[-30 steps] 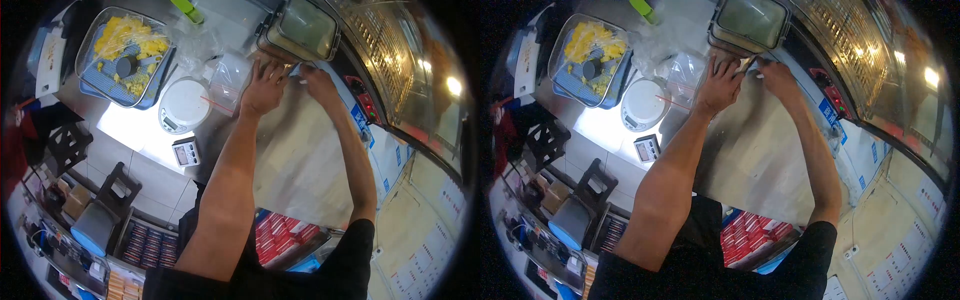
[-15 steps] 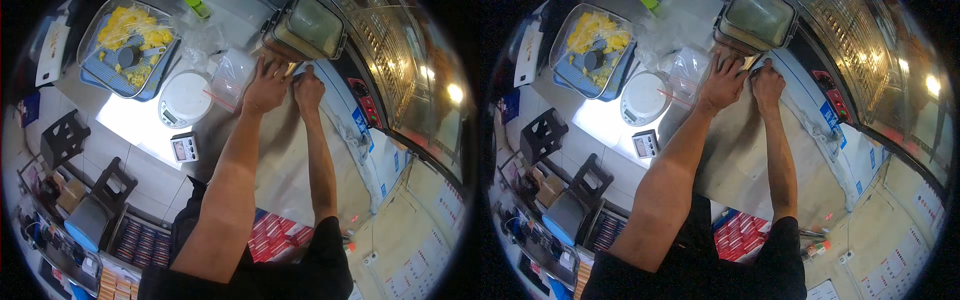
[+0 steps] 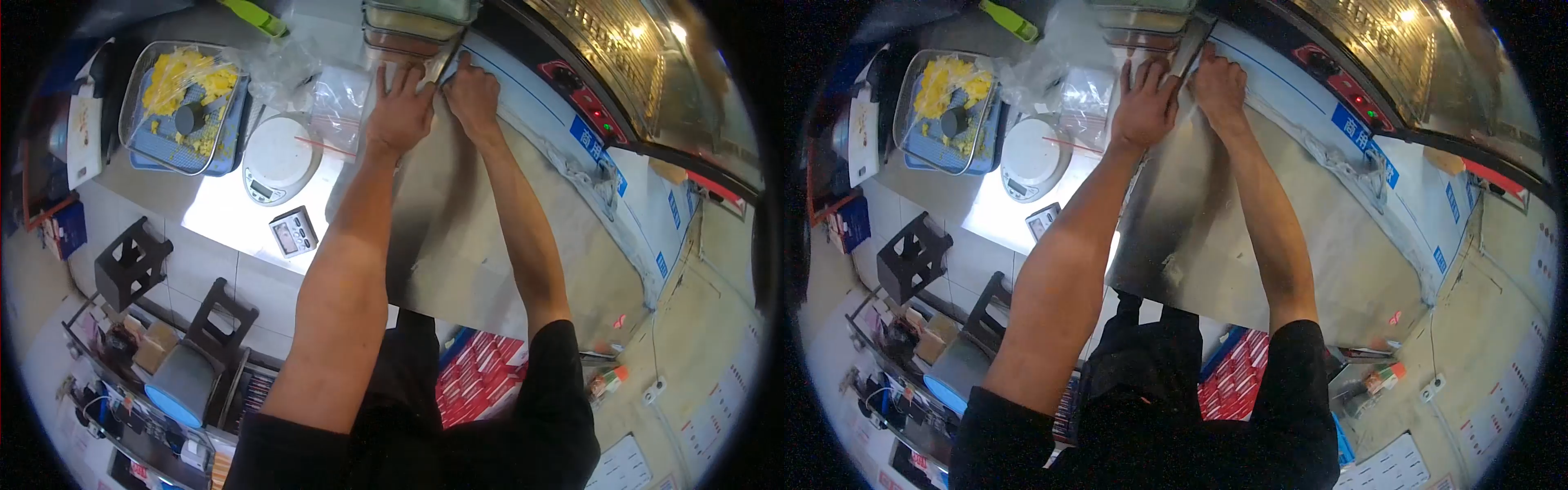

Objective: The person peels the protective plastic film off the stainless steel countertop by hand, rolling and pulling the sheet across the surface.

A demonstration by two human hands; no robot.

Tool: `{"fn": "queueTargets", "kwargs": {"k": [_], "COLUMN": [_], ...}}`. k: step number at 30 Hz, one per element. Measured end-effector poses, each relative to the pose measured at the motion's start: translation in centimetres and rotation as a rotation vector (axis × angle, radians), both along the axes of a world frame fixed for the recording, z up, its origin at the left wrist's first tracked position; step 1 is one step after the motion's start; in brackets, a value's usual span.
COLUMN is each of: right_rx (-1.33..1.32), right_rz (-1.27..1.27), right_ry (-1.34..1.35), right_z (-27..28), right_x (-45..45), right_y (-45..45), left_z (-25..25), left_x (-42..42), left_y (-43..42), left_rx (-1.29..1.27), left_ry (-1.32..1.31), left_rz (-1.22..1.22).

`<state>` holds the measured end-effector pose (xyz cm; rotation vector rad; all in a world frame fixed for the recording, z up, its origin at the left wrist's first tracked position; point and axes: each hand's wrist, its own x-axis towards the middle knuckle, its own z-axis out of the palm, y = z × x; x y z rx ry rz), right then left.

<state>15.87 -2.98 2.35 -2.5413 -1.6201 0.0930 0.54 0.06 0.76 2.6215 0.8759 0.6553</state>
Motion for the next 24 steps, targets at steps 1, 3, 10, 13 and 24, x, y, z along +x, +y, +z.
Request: {"fn": "queueTargets", "kwargs": {"k": [1, 3, 10, 13, 24], "right_rx": [0.048, 0.116, 0.192, 0.045, 0.137], "right_rz": [0.027, 0.056, 0.559, 0.734, 1.086], "right_ry": [-0.037, -0.048, -0.148, -0.014, 0.161], "right_z": [-0.2, -0.7, -0.5, -0.9, -2.5], "right_x": [0.2, 0.4, 5.2, 7.9, 10.0], "right_y": [0.0, 0.3, -0.6, -0.2, 2.3], "left_z": [-0.1, -0.3, -0.7, -2.4, -1.8], "left_x": [0.2, 0.3, 0.1, 1.0, 1.3], "left_y": [0.0, 0.1, -0.1, -0.5, -0.7], "left_rx": [0.013, 0.029, 0.021, -0.232, 0.043], "left_ry": [-0.018, -0.016, -0.069, -0.003, -0.172], "left_rz": [0.005, 0.003, 0.026, 0.060, 0.154]}}
